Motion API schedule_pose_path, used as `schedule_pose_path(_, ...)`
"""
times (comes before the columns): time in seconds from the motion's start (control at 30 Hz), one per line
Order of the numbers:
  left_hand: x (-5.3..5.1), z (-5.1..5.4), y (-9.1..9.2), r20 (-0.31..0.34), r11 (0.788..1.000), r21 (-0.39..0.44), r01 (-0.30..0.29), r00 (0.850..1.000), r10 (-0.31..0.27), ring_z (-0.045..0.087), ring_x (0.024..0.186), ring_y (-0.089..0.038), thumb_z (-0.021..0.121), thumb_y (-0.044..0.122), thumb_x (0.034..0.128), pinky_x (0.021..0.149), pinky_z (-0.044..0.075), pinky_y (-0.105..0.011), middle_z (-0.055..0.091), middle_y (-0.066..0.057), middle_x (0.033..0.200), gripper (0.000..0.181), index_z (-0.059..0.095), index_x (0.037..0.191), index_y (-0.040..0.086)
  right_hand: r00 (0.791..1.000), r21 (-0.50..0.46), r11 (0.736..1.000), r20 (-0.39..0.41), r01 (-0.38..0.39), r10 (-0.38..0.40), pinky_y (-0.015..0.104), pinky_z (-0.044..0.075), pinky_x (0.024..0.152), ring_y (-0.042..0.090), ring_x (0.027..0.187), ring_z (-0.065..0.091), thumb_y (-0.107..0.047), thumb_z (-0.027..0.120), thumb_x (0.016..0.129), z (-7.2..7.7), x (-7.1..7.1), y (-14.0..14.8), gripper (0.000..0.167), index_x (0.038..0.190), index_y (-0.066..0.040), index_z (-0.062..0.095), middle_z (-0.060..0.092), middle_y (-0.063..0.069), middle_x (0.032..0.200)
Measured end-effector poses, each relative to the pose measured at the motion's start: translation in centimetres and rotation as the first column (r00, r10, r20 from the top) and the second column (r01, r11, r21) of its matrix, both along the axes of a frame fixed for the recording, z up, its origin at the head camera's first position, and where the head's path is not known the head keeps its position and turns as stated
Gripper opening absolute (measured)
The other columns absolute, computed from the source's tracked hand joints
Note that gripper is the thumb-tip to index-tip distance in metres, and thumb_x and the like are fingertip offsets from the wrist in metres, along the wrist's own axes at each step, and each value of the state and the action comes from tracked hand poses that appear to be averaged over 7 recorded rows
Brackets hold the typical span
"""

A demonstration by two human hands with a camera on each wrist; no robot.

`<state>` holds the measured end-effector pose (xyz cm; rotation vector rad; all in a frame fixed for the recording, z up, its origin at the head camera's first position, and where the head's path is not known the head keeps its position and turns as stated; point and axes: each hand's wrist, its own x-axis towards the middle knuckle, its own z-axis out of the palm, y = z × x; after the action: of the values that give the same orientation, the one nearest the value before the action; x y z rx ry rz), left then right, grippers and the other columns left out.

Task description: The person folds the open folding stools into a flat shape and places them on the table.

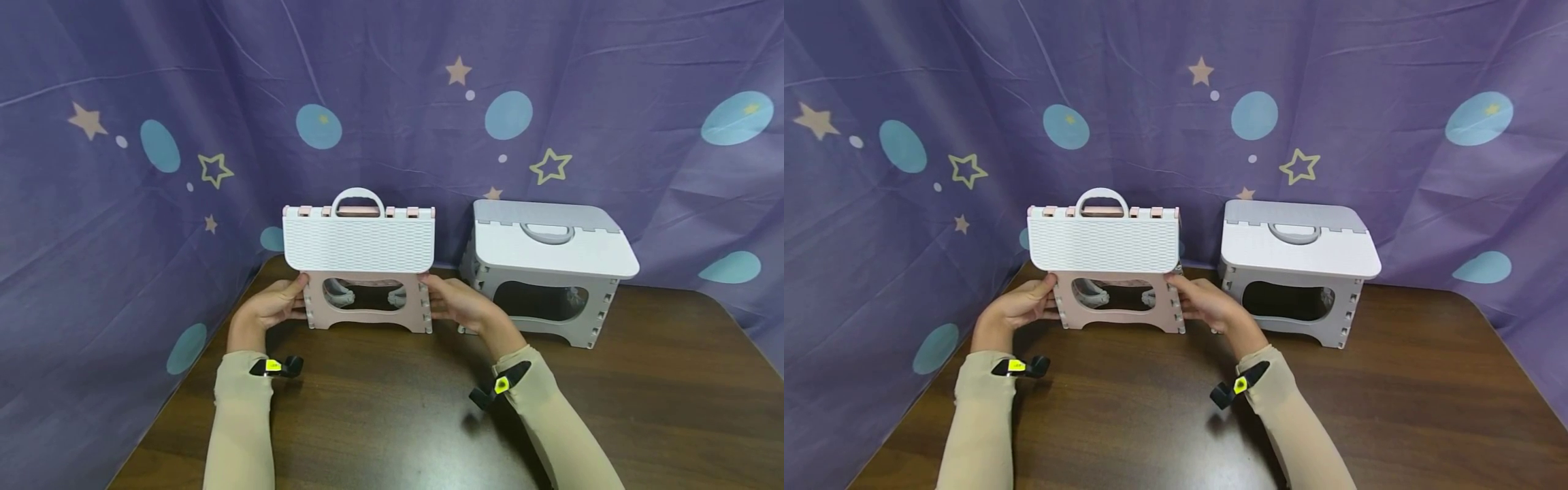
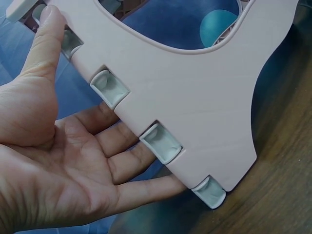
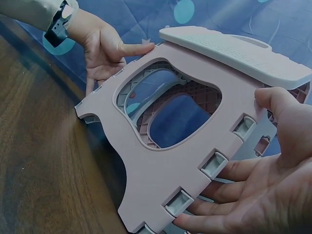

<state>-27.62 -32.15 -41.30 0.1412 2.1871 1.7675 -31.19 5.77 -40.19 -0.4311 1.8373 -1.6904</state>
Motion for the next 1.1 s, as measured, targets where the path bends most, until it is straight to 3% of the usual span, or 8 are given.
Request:
schedule_pose_path(0.3,-0.2,-0.2,0.1,0.006,1.000,0.015,-0.015,1.000,0.015,0.067,0.100,-0.009,0.047,0.071,0.0923,0.097,0.049,-0.041,0.072,0.011,0.100,0.079,0.054,0.125,0.000,1.000,0.003,1.000,0.004,0.006,-0.006,0.057,0.032,0.121,0.044,0.149,0.033,-0.043,0.043,0.106,-0.1,-0.1,0.0,0.075,0.155,0.010,0.025,0.027,0.031,0.162)
schedule_pose_path(0.73,-0.3,-0.4,0.2,0.011,0.999,0.026,-0.028,1.000,0.028,0.067,0.099,-0.008,0.046,0.072,0.0921,0.096,0.050,-0.039,0.072,0.010,0.099,0.085,0.050,0.130,-0.005,1.000,0.000,1.000,0.003,0.005,-0.005,0.058,0.031,0.121,0.045,0.148,0.032,-0.044,0.043,0.106,-0.1,-0.3,-0.2,0.076,0.156,0.010,0.024,0.027,0.031,0.162)
schedule_pose_path(0.9,-0.6,-0.2,0.0,0.011,1.000,0.020,0.013,1.000,-0.013,0.067,0.101,-0.010,0.046,0.073,0.0905,0.098,0.050,-0.041,0.071,0.009,0.102,0.093,0.046,0.135,-0.009,1.000,0.013,1.000,0.007,0.017,-0.017,0.057,0.034,0.120,0.043,0.145,0.038,-0.042,0.043,0.104,0.0,-0.4,-0.1,0.073,0.154,0.009,0.028,0.032,0.031,0.159)
schedule_pose_path(1.1,-1.0,0.0,-0.6,0.023,0.997,0.020,0.069,0.997,-0.070,0.067,0.102,-0.011,0.047,0.074,0.0893,0.099,0.050,-0.044,0.072,0.009,0.103,0.092,0.048,0.132,-0.007,0.999,0.029,0.999,0.005,-0.035,0.035,0.056,0.036,0.119,0.044,0.144,0.040,-0.043,0.044,0.103,0.3,-0.7,0.0,0.075,0.154,0.009,0.028,0.033,0.032,0.158)
